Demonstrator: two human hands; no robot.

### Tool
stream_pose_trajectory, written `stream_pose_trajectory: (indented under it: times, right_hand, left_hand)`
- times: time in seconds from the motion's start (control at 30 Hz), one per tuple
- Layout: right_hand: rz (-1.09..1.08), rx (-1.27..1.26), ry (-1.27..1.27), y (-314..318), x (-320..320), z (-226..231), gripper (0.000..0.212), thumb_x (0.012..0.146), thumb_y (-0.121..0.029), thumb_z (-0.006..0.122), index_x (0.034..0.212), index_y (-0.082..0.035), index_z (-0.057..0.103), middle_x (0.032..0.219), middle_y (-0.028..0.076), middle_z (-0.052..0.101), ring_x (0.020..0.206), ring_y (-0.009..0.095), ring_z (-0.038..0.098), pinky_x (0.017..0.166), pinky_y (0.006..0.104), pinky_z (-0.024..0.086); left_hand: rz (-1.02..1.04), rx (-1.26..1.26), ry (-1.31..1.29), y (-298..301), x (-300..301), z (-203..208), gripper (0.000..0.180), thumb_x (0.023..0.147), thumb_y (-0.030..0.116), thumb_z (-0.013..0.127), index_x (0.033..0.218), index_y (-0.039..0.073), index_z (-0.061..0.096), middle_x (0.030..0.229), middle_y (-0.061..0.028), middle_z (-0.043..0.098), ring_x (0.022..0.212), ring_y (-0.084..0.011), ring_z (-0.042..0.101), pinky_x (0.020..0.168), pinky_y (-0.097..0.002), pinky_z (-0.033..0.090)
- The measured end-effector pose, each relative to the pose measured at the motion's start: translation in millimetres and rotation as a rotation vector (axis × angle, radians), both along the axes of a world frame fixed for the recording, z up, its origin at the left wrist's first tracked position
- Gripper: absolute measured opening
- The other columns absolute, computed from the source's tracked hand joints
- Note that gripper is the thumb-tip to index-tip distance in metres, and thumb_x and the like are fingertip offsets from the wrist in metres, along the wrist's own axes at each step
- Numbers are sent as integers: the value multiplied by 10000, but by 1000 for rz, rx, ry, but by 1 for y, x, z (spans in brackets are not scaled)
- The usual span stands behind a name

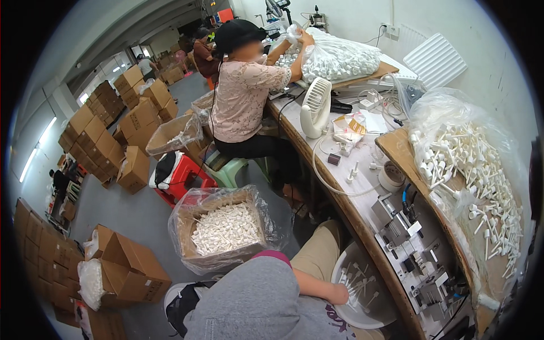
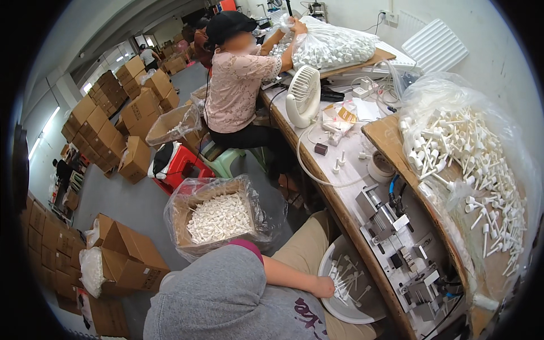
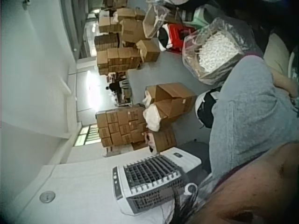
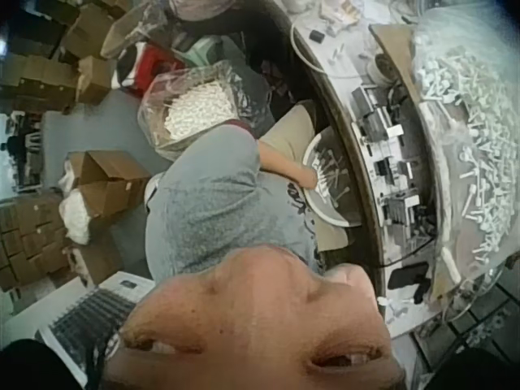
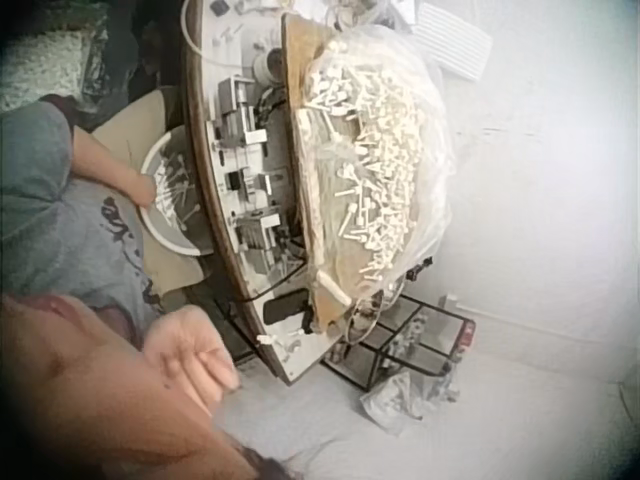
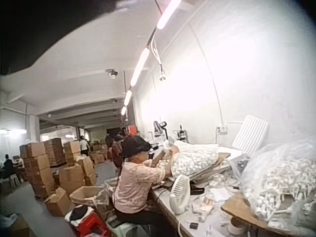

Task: The person is assembling small white plastic components using a pneumatic assembly jig at a workshop station.

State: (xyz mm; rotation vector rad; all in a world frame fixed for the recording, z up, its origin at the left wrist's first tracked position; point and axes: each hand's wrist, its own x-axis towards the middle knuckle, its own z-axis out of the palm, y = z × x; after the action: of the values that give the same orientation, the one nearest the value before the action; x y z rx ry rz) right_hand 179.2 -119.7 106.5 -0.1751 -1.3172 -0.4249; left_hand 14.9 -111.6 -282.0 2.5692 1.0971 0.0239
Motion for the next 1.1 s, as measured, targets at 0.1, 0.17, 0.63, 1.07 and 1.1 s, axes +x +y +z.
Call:
stream_pose_trajectory:
  times: [0.1, 0.17, 0.63, 1.07, 1.1]
  right_hand:
    - [193, -222, -651, 26, 7, -29, 189, 1008, -142, 470, 1088, -28, 598, 1006, 140, 653, 843, 264, 645, 816, 390, 505]
    - [74, -404, -890, 54, 24, -52, 172, 850, -8, 528, 1019, -5, 494, 919, 207, 577, 723, 346, 547, 652, 466, 443]
    - [-1016, -690, -1292, 338, 43, -30, 677, 739, 104, 560, 1390, -53, 462, 1391, 149, 517, 1142, 332, 574, 927, 413, 482]
    - [-650, -793, -1401, 353, 23, -29, 259, 767, 50, 570, 1013, -27, 541, 954, 162, 593, 901, 395, 599, 735, 457, 482]
    - [-604, -812, -1357, 348, 23, -32, 244, 773, 49, 566, 1004, -25, 539, 957, 166, 591, 902, 399, 596, 733, 459, 479]
  left_hand:
    - [22, -75, -137, -5, -7, 0, 140, 689, 195, 643, 675, 63, 687, 707, -162, 679, 694, -359, 680, 627, -471, 549]
    - [25, -166, -181, -14, -11, 0, 153, 698, 201, 650, 751, 65, 698, 745, -171, 682, 740, -366, 679, 661, -469, 548]
    - [155, -80, -203, 4, -85, 109, 480, 815, 210, 655, 1269, 66, 599, 875, -126, 671, 830, -314, 676, 737, -437, 537]
    - [195, 5, -281, -19, -99, 136, 450, 867, 204, 602, 1301, 86, 577, 914, -74, 659, 897, -255, 658, 790, -378, 508]
    - [182, 12, -285, -18, -98, 138, 451, 868, 203, 600, 1304, 88, 578, 911, -69, 657, 884, -252, 656, 784, -375, 506]
